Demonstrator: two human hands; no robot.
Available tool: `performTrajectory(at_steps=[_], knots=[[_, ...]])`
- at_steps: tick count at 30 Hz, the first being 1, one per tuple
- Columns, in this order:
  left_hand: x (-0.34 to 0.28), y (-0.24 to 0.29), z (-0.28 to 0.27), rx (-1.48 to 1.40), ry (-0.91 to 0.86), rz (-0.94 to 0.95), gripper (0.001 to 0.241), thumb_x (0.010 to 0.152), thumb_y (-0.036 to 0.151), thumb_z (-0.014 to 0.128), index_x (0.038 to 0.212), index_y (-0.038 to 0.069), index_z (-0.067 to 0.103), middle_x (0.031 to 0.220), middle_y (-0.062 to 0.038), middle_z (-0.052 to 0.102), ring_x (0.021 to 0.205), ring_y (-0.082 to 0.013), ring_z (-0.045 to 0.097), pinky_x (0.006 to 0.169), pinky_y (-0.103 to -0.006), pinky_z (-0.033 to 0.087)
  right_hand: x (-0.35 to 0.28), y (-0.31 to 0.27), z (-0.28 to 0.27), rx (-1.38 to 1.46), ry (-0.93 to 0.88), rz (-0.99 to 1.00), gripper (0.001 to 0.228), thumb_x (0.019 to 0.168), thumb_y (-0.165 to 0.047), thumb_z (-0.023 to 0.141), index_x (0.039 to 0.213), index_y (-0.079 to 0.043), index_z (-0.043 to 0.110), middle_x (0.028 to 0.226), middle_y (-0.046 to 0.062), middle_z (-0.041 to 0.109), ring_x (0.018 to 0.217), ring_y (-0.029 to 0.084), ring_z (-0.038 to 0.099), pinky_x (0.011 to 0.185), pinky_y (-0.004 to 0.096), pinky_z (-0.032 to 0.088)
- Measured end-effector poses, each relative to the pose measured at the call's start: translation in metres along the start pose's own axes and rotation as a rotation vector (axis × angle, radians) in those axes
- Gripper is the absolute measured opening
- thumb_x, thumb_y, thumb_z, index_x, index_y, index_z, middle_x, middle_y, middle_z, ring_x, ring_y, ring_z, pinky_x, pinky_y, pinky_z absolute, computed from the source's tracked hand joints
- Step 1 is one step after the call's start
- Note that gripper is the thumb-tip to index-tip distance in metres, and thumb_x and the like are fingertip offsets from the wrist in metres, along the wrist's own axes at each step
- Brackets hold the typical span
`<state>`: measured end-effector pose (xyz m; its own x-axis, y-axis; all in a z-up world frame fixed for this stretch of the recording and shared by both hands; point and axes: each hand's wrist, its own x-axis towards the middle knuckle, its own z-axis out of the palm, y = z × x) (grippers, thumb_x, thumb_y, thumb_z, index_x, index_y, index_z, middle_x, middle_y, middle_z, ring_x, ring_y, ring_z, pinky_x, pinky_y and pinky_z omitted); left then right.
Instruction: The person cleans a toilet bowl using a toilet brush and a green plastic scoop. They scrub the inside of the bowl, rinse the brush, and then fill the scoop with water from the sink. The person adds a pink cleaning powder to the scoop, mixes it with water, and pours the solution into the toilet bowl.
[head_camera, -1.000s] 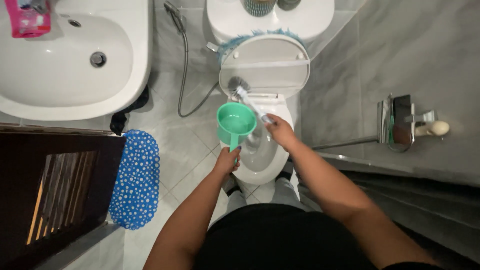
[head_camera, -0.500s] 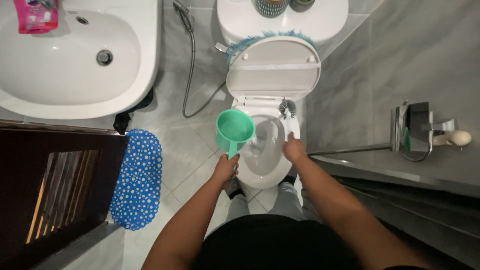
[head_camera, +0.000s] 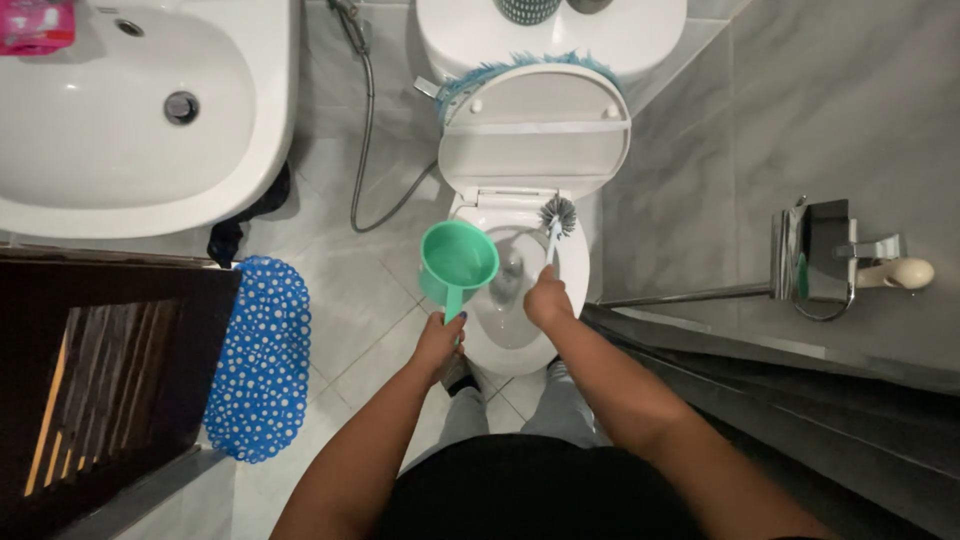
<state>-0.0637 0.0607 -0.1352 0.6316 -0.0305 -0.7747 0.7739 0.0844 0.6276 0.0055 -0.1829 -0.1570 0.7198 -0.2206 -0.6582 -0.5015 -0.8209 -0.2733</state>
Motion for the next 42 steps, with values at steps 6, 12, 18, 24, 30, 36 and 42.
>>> performTrajectory(at_steps=[6,12,18,24,30,36,42], knots=[[0.003,-0.007,0.002,0.004,-0.004,-0.044,0.032,0.097,0.035,0.065,0.101,0.007,0.049,0.073,-0.005,0.058,0.052,-0.0154,0.053,0.044,-0.0303,0.042,-0.005,0.016,0.033,0.093,-0.003,-0.336,0.076,0.092,-0.024,0.06,0.155,0.004,0.03,0.12,0.035,0.064,0.112,0.046,0.064,0.101,0.048,0.051],[-0.002,-0.002,0.002,-0.033,-0.002,-0.091,0.03,0.097,0.034,0.064,0.104,0.01,0.048,0.075,-0.004,0.058,0.053,-0.0148,0.054,0.044,-0.0303,0.042,0.054,0.091,0.031,0.013,0.18,-0.378,0.056,0.094,-0.02,0.06,0.148,-0.007,0.049,0.119,0.029,0.067,0.107,0.046,0.065,0.095,0.051,0.052],[0.0,-0.01,0.002,0.04,-0.028,-0.096,0.028,0.098,0.033,0.06,0.107,0.01,0.048,0.076,-0.004,0.058,0.055,-0.0144,0.055,0.047,-0.0301,0.045,0.012,0.056,-0.002,0.098,0.098,-0.332,0.06,0.093,-0.024,0.06,0.151,-0.014,0.046,0.12,0.025,0.069,0.106,0.041,0.068,0.094,0.049,0.054],[-0.014,0.0,-0.001,0.098,-0.035,-0.114,0.033,0.1,0.038,0.059,0.108,0.008,0.048,0.078,-0.004,0.059,0.058,-0.0147,0.056,0.05,-0.0317,0.048,0.01,-0.01,-0.052,-0.081,0.012,-0.359,0.054,0.098,-0.028,0.058,0.151,-0.018,0.052,0.122,0.023,0.069,0.111,0.04,0.067,0.098,0.048,0.052],[0.003,-0.023,-0.007,0.004,-0.04,-0.085,0.033,0.098,0.036,0.063,0.108,0.009,0.047,0.073,-0.004,0.055,0.053,-0.0161,0.049,0.045,-0.0325,0.042,0.152,0.18,-0.004,0.284,0.194,-0.548,0.05,0.098,-0.021,0.066,0.144,-0.003,0.056,0.145,0.023,0.059,0.128,0.037,0.059,0.103,0.043,0.047],[0.009,-0.018,-0.004,-0.022,-0.059,-0.076,0.031,0.098,0.035,0.062,0.107,0.009,0.048,0.073,-0.004,0.057,0.052,-0.0138,0.053,0.042,-0.0307,0.041,0.103,0.07,0.004,0.199,0.017,-0.293,0.056,0.091,-0.033,0.069,0.142,-0.012,0.059,0.132,0.015,0.069,0.118,0.028,0.067,0.102,0.039,0.05],[0.018,-0.016,-0.002,0.063,-0.057,-0.057,0.034,0.099,0.036,0.063,0.107,0.006,0.049,0.073,-0.005,0.058,0.051,-0.0139,0.055,0.041,-0.0298,0.043,0.076,0.032,-0.014,0.156,0.065,-0.429,0.054,0.095,-0.03,0.067,0.145,-0.013,0.058,0.134,0.019,0.066,0.119,0.032,0.065,0.101,0.041,0.049]])
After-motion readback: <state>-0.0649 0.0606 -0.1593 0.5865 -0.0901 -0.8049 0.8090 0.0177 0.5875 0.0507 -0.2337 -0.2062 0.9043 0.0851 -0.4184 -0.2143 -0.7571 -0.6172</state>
